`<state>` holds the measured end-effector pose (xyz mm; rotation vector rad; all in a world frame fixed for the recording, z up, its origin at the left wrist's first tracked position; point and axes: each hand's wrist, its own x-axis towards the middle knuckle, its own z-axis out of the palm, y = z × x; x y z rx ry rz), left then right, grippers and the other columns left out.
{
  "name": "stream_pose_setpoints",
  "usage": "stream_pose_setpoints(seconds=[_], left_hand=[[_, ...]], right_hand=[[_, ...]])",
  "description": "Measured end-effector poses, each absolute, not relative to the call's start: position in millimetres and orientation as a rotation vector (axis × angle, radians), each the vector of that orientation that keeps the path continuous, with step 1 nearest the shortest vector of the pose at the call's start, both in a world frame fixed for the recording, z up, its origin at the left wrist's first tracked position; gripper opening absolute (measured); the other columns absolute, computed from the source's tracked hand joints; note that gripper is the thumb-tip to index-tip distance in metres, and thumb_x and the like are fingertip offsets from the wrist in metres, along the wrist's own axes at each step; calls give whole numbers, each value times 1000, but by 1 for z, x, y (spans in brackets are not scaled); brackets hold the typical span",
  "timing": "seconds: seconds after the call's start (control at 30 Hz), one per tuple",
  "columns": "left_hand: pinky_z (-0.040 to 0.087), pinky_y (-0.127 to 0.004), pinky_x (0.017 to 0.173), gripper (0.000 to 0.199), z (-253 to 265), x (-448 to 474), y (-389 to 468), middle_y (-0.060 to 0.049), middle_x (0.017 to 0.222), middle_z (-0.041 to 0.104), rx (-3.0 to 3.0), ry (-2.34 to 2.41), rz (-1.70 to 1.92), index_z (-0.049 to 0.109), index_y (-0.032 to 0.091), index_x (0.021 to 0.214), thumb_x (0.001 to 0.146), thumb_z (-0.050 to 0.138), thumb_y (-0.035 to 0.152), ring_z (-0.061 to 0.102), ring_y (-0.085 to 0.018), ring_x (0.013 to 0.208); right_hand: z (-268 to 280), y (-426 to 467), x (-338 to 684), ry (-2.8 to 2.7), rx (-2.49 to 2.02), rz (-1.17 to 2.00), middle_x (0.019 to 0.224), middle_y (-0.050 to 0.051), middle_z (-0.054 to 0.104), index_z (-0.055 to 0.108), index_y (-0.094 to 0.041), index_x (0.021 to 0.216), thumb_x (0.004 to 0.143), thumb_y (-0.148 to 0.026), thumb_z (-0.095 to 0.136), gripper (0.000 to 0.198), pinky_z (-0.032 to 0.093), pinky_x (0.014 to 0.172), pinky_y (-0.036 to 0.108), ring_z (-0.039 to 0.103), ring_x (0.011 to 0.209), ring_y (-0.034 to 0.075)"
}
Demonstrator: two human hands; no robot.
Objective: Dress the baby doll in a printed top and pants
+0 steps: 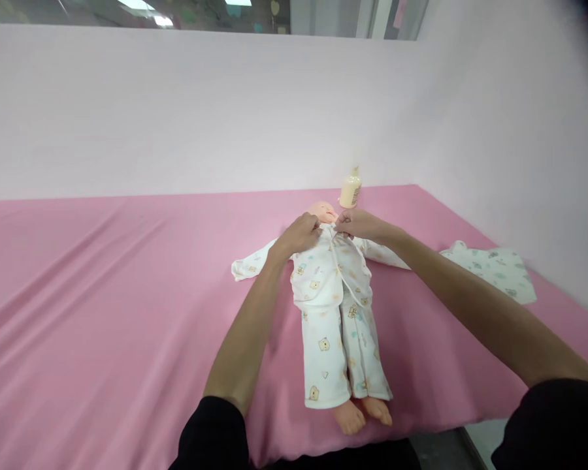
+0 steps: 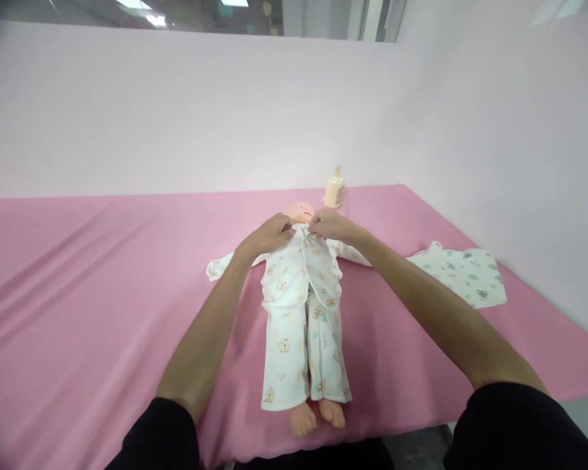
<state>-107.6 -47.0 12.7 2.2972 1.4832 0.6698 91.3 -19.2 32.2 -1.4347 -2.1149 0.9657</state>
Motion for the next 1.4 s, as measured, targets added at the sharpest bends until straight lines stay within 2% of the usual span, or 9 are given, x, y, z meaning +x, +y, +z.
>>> stream_pose_setpoints(seconds=[0.1, 0.23, 0.43, 0.6, 0.8, 0.9, 1.07, 1.23, 1.4], left_hand=[[31, -28, 60, 19, 18, -118, -50, -4, 82, 51, 2208, 1505, 705, 41, 18, 73, 89, 50, 24, 42, -13, 68], [34, -28, 63, 14, 19, -118, -52, -5, 91, 55, 2193, 1544, 680, 45, 17, 80, 89, 50, 26, 46, -14, 73], [31, -30, 59, 13, 15, -108, -51, -7, 87, 55, 2277, 1523, 617, 43, 18, 77, 88, 47, 23, 45, -14, 69], [33, -29, 62, 10, 17, -109, -53, -9, 94, 56, 2257, 1540, 622, 44, 18, 79, 87, 48, 22, 47, -16, 75], [32, -29, 60, 10, 17, -110, -53, -8, 94, 55, 2267, 1539, 594, 45, 18, 81, 87, 49, 25, 46, -15, 72], [30, -29, 58, 12, 17, -109, -54, -7, 87, 55, 2296, 1549, 583, 44, 18, 77, 87, 48, 23, 43, -14, 67], [28, -29, 58, 10, 18, -109, -57, -6, 82, 55, 2314, 1546, 563, 44, 18, 76, 85, 48, 19, 42, -14, 65], [29, -29, 60, 7, 19, -112, -58, -8, 86, 58, 2364, 1531, 542, 46, 18, 80, 79, 51, 12, 46, -16, 69], [31, -29, 61, 5, 20, -113, -59, -10, 91, 58, 2406, 1534, 528, 47, 17, 83, 81, 48, 12, 48, -17, 70]], right_hand=[[37, -24, 100, -1952, -1479, 973, 68, 2, 61, 59, -15, 69, 80, -14, 60, 10, 49, 55, 21, 57, 62, 11], [36, -34, 100, -1882, -1519, 1011, 69, 2, 62, 56, -16, 71, 81, -17, 62, 12, 51, 58, 22, 59, 61, 11], [38, -61, 78, -2170, -1602, 708, 61, 0, 59, 54, -19, 69, 76, -36, 71, 25, 34, 47, 24, 54, 57, 13], [41, -68, 68, -2344, -1660, 435, 70, 2, 63, 52, -19, 65, 74, -23, 60, 13, 32, 50, 27, 55, 61, 14], [41, -75, 60, -2572, -1705, 48, 80, 9, 67, 60, -17, 75, 79, -22, 55, 8, 34, 54, 29, 61, 71, 20], [46, -84, 50, -2703, -1697, -166, 85, 14, 68, 66, -14, 88, 81, -15, 52, 16, 36, 56, 30, 65, 76, 25], [55, -92, 31, -2871, -1644, -329, 91, 18, 70, 69, -11, 102, 82, -6, 52, 26, 42, 62, 29, 68, 86, 27], [47, -98, 15, -2903, -1662, -512, 100, 19, 71, 69, -10, 107, 80, -4, 58, 30, 47, 71, 32, 68, 93, 28], [42, -100, 13, -2919, -1706, -568, 100, 18, 71, 70, -10, 100, 77, -2, 60, 26, 48, 69, 35, 68, 90, 29]])
